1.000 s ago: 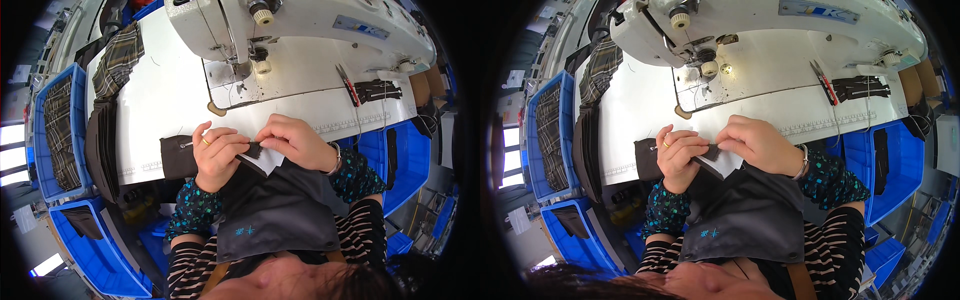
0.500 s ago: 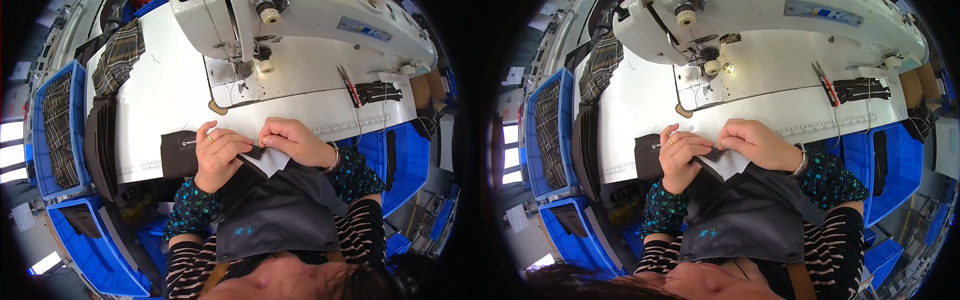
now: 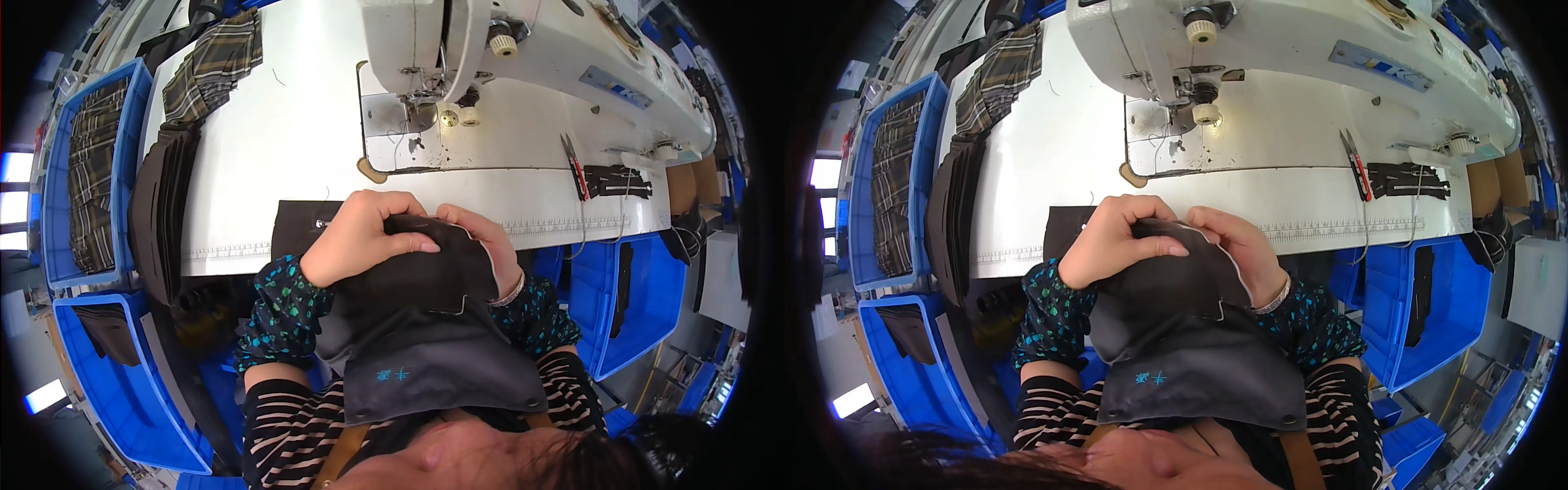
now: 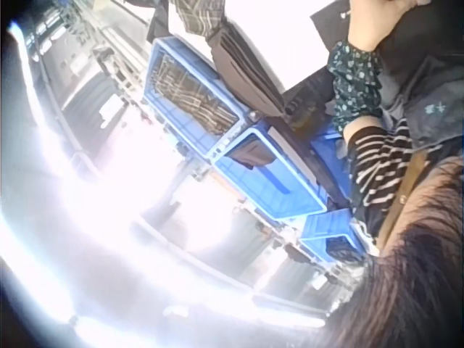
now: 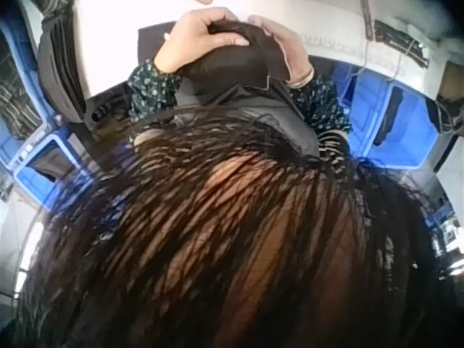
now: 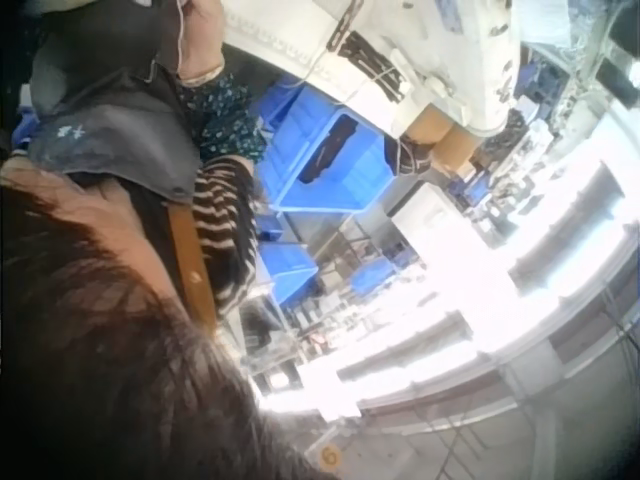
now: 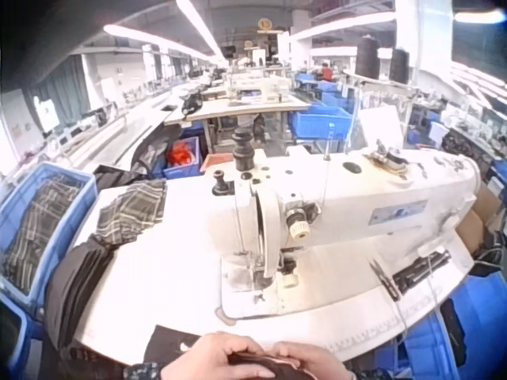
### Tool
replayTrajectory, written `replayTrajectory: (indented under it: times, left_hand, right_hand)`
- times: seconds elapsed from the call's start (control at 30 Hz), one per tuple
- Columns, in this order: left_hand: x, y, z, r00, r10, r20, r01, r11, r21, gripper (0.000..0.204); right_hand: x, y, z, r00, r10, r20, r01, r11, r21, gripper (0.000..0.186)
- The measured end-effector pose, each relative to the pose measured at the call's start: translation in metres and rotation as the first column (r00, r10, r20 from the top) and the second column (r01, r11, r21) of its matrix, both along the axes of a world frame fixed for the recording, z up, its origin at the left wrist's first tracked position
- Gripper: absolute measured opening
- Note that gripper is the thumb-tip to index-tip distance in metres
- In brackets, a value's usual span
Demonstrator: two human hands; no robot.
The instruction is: The person operates an industrial sewing machine to attach zippers to dark fabric pieces. They align the zipper tape with the fabric edge, guide the material under the presser foot, and sew along the zipper teeth. The person repeats this process for multiple fabric pieces, occasionally using scissors to trim threads.
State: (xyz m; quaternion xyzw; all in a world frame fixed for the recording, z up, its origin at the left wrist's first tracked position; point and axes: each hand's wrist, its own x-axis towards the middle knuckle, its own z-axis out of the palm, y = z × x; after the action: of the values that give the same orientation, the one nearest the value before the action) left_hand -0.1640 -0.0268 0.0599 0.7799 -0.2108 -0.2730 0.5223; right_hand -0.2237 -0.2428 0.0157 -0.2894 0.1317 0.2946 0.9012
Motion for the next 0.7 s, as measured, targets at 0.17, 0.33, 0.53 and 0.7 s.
replayTrajectory:
  times: [0.17,0.33,0.53,0.7]
  left_hand:
    - [0.007,0.007,-0.016,0.998,-0.052,0.017,0.054,0.995,-0.089,0.027]
    - [0.007,0.009,-0.020,0.999,-0.049,0.024,0.053,0.981,-0.189,0.022]
    - [-0.004,0.015,-0.036,0.623,-0.007,0.782,0.094,0.993,-0.065,0.029]
    - [-0.007,0.018,-0.045,0.636,0.047,0.770,0.068,0.991,-0.117,0.037]
  right_hand:
    - [0.015,-0.023,0.021,0.991,-0.077,0.112,0.058,0.984,0.168,0.032]
    - [0.006,-0.026,0.019,0.934,0.178,0.311,0.025,0.834,-0.552,0.031]
    - [-0.007,-0.012,0.019,0.898,0.256,0.358,0.015,0.795,-0.606,0.037]
    - [-0.006,-0.013,0.024,0.889,0.284,0.358,0.000,0.783,-0.622,0.028]
